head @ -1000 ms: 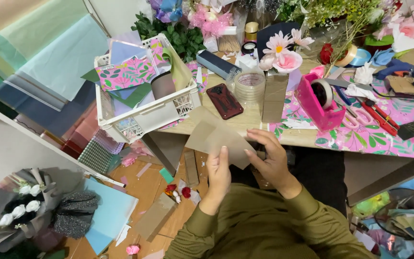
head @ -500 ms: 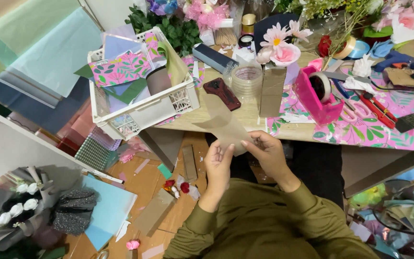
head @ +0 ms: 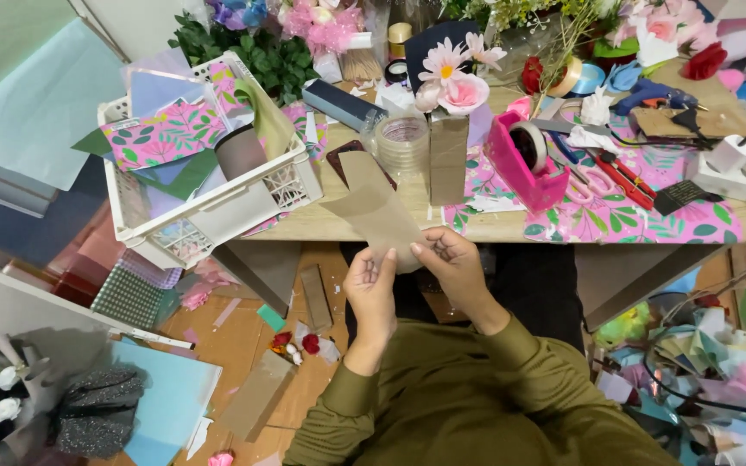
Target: Decorating a cardboard tube with wrapping paper and artificial flowers to create a floral arrangement.
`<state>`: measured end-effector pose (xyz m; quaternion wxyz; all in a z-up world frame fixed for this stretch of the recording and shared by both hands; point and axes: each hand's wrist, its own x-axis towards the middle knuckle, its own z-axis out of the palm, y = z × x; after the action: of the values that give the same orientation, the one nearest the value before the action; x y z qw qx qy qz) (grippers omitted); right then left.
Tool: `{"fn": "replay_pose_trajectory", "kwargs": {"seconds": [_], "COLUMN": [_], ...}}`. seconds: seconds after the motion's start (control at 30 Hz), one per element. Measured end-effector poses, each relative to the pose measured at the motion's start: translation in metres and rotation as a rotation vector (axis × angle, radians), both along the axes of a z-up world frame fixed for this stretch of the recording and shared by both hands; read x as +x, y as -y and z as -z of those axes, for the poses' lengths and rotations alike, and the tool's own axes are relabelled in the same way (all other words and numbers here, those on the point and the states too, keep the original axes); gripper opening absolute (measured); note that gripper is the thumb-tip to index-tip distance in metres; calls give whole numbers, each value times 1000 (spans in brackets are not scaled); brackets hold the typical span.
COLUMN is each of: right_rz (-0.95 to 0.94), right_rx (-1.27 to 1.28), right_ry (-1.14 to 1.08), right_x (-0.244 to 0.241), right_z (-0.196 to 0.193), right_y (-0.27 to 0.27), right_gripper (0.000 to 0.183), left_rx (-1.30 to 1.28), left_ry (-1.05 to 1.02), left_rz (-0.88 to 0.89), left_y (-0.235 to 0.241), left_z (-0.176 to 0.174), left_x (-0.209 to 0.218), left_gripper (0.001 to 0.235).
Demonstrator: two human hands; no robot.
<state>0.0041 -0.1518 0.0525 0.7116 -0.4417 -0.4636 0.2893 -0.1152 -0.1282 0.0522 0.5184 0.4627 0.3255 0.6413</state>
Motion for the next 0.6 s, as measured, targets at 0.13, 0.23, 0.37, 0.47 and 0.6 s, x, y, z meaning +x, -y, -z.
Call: {"fn": "replay_pose_trajectory", "kwargs": {"seconds": [0.13, 0.23, 0.37, 0.47, 0.6], "right_rz": [4, 15, 16, 18, 35], "right_rx": [-6, -24, -35, -45, -77], "right_ry": [7, -11, -99, -143, -163], "right_x": [2, 1, -8, -6, -7], "right_z": [6, 11, 0, 6, 9], "right_y": [-1, -2, 2, -3, -2], "right_gripper": [7, 7, 10, 13, 14], "left_rx": [4, 4, -6, -5, -31], "left_ry": [1, -27, -12, -33, -65], "left_rz": [-11, -29, -43, -54, -63], "left_y": [0, -3, -8, -6, -3], "left_z": [-4, -3, 11, 3, -7], "left_x": [2, 3, 7, 11, 14], "left_gripper": [8, 11, 15, 13, 12]}}
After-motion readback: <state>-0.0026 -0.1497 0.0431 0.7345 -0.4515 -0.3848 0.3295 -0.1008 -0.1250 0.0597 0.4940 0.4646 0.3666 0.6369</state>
